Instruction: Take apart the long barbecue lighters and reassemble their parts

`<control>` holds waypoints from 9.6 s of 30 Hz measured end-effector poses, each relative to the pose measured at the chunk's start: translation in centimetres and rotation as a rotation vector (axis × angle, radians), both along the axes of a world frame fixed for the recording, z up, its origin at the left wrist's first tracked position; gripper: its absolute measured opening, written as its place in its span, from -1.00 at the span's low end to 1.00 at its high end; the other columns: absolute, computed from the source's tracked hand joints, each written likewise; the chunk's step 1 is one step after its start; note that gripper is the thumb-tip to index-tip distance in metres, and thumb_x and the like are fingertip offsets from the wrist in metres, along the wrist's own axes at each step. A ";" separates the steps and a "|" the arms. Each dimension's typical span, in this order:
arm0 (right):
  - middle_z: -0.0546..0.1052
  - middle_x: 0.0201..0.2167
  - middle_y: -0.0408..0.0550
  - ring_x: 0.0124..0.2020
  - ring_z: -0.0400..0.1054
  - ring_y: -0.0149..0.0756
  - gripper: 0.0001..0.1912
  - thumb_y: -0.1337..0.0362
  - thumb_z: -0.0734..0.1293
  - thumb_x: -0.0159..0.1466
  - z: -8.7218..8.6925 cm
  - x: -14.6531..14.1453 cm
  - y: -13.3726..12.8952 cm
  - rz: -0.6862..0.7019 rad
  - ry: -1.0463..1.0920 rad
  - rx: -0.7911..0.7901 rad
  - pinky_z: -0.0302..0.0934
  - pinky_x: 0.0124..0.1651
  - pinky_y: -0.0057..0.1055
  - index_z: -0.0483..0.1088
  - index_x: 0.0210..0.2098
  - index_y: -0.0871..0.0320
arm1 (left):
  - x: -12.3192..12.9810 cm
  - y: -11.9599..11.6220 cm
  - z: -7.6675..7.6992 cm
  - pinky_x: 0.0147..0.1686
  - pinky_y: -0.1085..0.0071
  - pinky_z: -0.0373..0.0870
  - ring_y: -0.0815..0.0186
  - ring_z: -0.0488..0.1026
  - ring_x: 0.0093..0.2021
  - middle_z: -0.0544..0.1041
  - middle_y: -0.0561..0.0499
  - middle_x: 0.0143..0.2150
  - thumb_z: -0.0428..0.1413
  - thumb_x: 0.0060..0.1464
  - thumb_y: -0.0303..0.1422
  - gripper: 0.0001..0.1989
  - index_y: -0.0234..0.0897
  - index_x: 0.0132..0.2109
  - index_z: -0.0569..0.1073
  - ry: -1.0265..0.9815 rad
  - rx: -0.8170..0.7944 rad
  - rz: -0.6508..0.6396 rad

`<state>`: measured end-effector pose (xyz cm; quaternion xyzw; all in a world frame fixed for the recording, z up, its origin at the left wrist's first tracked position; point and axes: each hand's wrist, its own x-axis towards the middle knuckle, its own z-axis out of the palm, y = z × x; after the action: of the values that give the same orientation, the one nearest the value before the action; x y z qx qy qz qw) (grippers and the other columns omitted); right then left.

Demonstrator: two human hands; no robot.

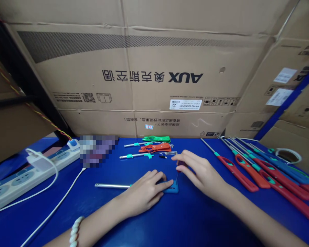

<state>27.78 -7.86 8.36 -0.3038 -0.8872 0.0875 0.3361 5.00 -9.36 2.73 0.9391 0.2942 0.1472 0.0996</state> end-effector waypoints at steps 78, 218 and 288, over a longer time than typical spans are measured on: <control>0.43 -0.28 0.02 -0.29 0.37 -0.25 -0.87 0.32 0.19 0.36 -1.2 -0.3 0.2 -0.024 0.048 0.075 0.31 -0.22 -0.35 0.33 -0.14 0.16 | -0.1 0.0 -0.2 0.00 0.25 0.27 0.19 0.29 -0.04 0.35 -0.07 -0.02 -0.01 0.22 -0.49 -0.55 -0.14 0.24 0.22 0.056 0.041 0.009; 0.42 -0.20 0.08 -0.30 0.42 -0.19 -0.86 0.41 0.17 0.32 -2.8 1.1 3.2 -0.487 -0.646 -0.043 0.21 -0.35 -0.39 0.36 -0.26 0.20 | -2.9 1.4 2.3 -0.21 0.37 0.29 0.27 0.42 -0.23 0.43 0.02 -0.24 0.11 0.14 -0.54 -0.89 -0.27 -0.20 0.41 0.183 0.027 0.078; 0.53 -0.20 0.00 -0.24 0.45 -0.18 -0.85 0.32 0.16 0.33 -4.5 1.5 4.7 -0.626 -0.509 -0.054 0.17 -0.26 -0.38 0.31 -0.16 0.16 | -2.0 11.2 -0.7 -0.08 0.17 0.24 0.11 0.25 -0.04 0.32 -0.11 -0.09 0.01 0.20 -0.43 -0.92 -0.29 -0.28 0.37 0.014 0.150 0.506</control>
<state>29.32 -3.12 3.83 -0.5800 -0.8040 -0.0740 0.1080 3.01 1.88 2.00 0.8413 0.5087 0.1823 -0.0124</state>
